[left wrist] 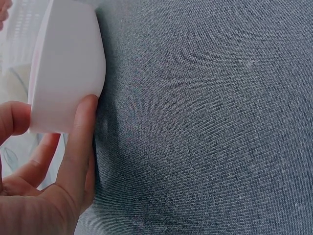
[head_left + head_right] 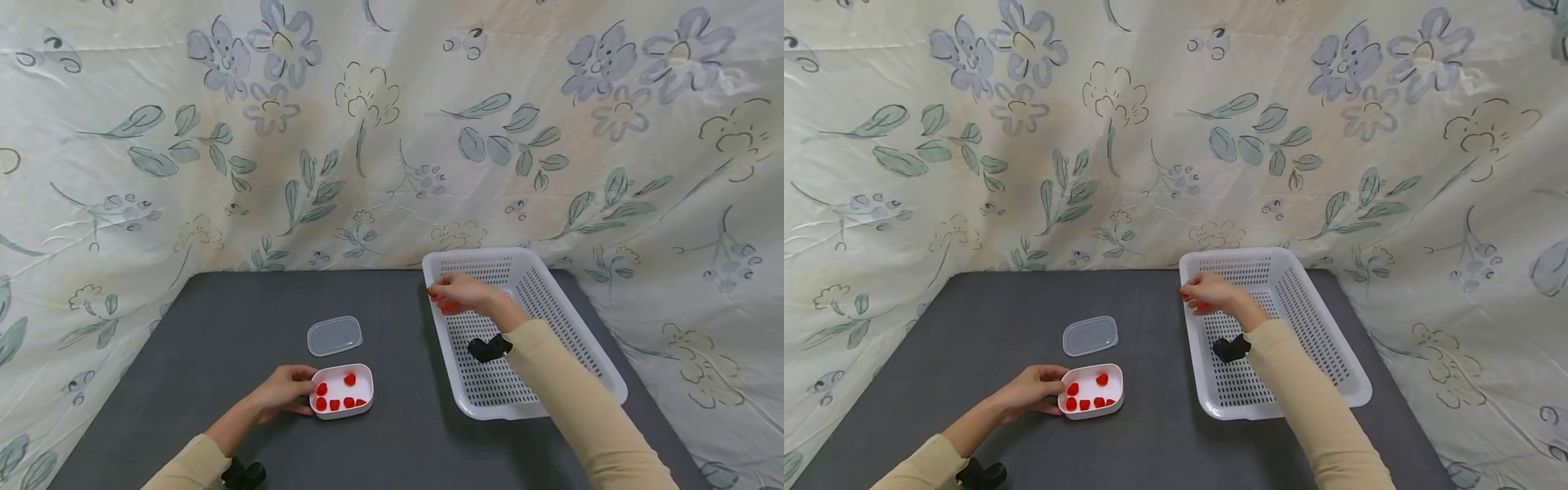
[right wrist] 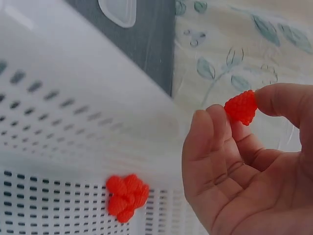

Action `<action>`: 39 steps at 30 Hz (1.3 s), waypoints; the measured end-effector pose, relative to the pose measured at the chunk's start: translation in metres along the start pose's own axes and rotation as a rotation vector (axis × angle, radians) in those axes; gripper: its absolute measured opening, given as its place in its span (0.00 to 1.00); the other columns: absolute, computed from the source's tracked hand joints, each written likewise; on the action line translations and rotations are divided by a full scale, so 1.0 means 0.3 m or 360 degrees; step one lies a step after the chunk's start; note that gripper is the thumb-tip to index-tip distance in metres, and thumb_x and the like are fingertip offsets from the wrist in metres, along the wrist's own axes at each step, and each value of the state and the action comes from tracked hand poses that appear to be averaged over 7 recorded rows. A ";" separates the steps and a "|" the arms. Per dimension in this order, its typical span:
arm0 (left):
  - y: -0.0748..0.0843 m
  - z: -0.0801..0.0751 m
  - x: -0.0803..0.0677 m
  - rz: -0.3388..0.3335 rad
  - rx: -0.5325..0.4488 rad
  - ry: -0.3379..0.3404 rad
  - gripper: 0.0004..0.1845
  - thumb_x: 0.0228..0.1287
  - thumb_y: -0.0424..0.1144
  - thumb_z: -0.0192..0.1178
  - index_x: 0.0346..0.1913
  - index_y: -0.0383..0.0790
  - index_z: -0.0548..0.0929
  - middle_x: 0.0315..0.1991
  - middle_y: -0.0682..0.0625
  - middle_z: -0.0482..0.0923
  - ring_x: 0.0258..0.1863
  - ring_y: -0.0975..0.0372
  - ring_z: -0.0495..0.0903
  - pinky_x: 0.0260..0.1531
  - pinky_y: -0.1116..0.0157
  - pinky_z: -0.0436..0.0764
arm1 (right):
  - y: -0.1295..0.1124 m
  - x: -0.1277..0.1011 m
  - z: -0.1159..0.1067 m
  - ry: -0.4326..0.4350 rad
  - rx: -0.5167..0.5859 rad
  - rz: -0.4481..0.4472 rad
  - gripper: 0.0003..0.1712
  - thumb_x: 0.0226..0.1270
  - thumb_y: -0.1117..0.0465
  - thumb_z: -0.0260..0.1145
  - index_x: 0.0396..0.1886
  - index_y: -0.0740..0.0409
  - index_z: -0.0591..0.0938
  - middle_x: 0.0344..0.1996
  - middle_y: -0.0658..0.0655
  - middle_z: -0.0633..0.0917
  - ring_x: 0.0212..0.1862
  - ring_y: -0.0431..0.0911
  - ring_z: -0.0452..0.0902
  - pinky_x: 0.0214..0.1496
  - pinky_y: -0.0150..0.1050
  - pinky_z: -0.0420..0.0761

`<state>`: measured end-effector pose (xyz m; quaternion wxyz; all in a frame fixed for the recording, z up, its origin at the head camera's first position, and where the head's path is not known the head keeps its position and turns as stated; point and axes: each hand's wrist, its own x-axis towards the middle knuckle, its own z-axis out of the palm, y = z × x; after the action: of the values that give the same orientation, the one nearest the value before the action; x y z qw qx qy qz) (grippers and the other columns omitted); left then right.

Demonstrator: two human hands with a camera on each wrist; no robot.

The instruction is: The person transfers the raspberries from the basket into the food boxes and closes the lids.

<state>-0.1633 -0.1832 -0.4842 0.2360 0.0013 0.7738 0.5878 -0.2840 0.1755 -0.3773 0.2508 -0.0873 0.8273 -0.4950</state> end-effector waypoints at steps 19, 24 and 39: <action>-0.005 -0.006 -0.001 0.0003 -0.0011 -0.0026 0.24 0.62 0.33 0.55 0.57 0.22 0.68 0.45 0.40 0.76 0.39 0.57 0.78 0.34 0.57 0.84 | -0.093 0.006 0.195 -0.0177 -0.0130 -0.0104 0.14 0.67 0.58 0.56 0.47 0.62 0.74 0.44 0.60 0.78 0.40 0.48 0.74 0.43 0.42 0.82; -0.006 -0.002 0.002 -0.0002 -0.0009 -0.0010 0.24 0.62 0.33 0.55 0.57 0.22 0.68 0.45 0.40 0.77 0.39 0.56 0.78 0.33 0.57 0.84 | -0.104 0.014 0.252 -0.0200 -0.0149 -0.0105 0.12 0.67 0.58 0.56 0.45 0.61 0.75 0.43 0.62 0.79 0.39 0.48 0.75 0.44 0.43 0.82; -0.007 -0.003 0.003 -0.0004 -0.0023 -0.0012 0.23 0.61 0.33 0.55 0.57 0.23 0.68 0.45 0.40 0.77 0.39 0.56 0.78 0.33 0.56 0.84 | -0.095 0.044 0.442 -0.0348 -0.0184 -0.0133 0.10 0.64 0.60 0.58 0.42 0.61 0.77 0.33 0.56 0.79 0.31 0.44 0.74 0.32 0.38 0.83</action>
<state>-0.1637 -0.1844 -0.4863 0.2395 0.0009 0.7688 0.5930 -0.2318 0.0537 -0.4080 0.3131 -0.1895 0.8178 -0.4442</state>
